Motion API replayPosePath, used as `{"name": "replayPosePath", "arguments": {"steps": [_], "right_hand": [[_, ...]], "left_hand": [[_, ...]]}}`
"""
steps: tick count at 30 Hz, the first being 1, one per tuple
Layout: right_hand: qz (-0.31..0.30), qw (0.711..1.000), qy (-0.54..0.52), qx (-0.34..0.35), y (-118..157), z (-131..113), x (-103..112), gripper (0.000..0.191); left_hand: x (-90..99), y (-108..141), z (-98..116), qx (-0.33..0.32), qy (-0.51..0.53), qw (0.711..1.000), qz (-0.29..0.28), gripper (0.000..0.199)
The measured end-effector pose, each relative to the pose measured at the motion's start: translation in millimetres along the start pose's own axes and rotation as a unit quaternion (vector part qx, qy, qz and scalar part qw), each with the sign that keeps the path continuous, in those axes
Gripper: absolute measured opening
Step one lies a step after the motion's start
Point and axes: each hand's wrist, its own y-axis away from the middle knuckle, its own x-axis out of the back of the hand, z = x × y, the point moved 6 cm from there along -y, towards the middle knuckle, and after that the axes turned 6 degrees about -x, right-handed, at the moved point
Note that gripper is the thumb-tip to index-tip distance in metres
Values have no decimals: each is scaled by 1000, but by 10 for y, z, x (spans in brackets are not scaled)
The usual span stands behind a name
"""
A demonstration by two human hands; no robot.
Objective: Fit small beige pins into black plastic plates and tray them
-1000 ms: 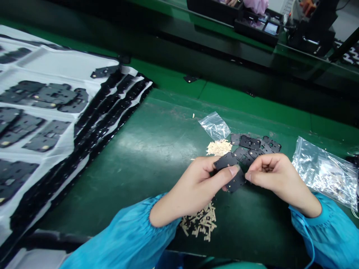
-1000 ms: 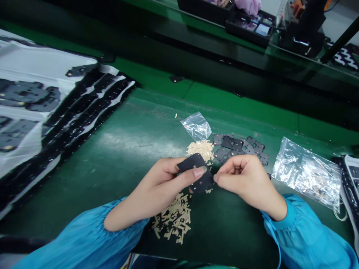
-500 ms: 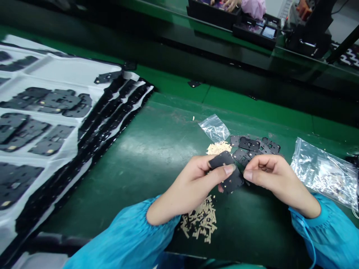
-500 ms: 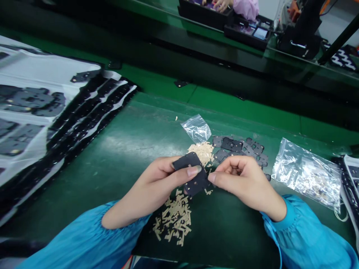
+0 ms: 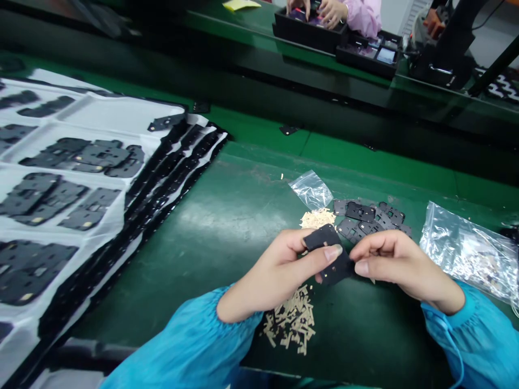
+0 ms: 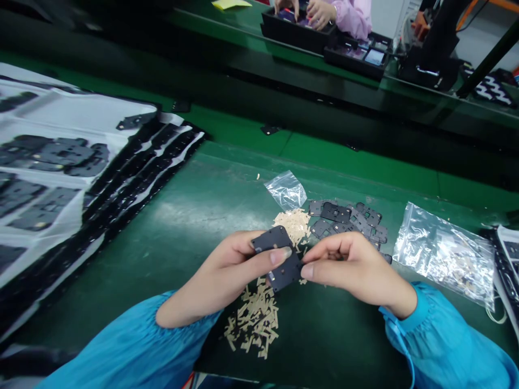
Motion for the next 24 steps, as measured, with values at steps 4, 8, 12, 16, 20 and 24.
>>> {"name": "replayPosePath", "arguments": {"steps": [4, 8, 12, 16, 20, 24], "right_hand": [[5, 1000, -15, 13, -12, 1, 21, 39], [33, 999, -7, 10, -8, 4, 45, 46], [41, 999, -8, -1, -53, 42, 1, 42], [1, 999, -53, 1, -123, 104, -108, 48], [10, 998, -41, 39, -132, 108, -144, 51], [37, 993, -6, 110, -70, 13, -108, 49]], "left_hand": [[-34, -15, 24, -10, 4, 1000, -18, 26], [-40, -19, 30, -11, 1, 1000, -20, 25], [-28, -9, -12, -1, 24, 1000, -17, 28], [-12, 13, -108, 30, 91, 995, 7, 36], [-29, 22, -186, 77, 160, 984, 26, 43], [-10, -6, -188, 85, 168, 981, 48, 41]]}}
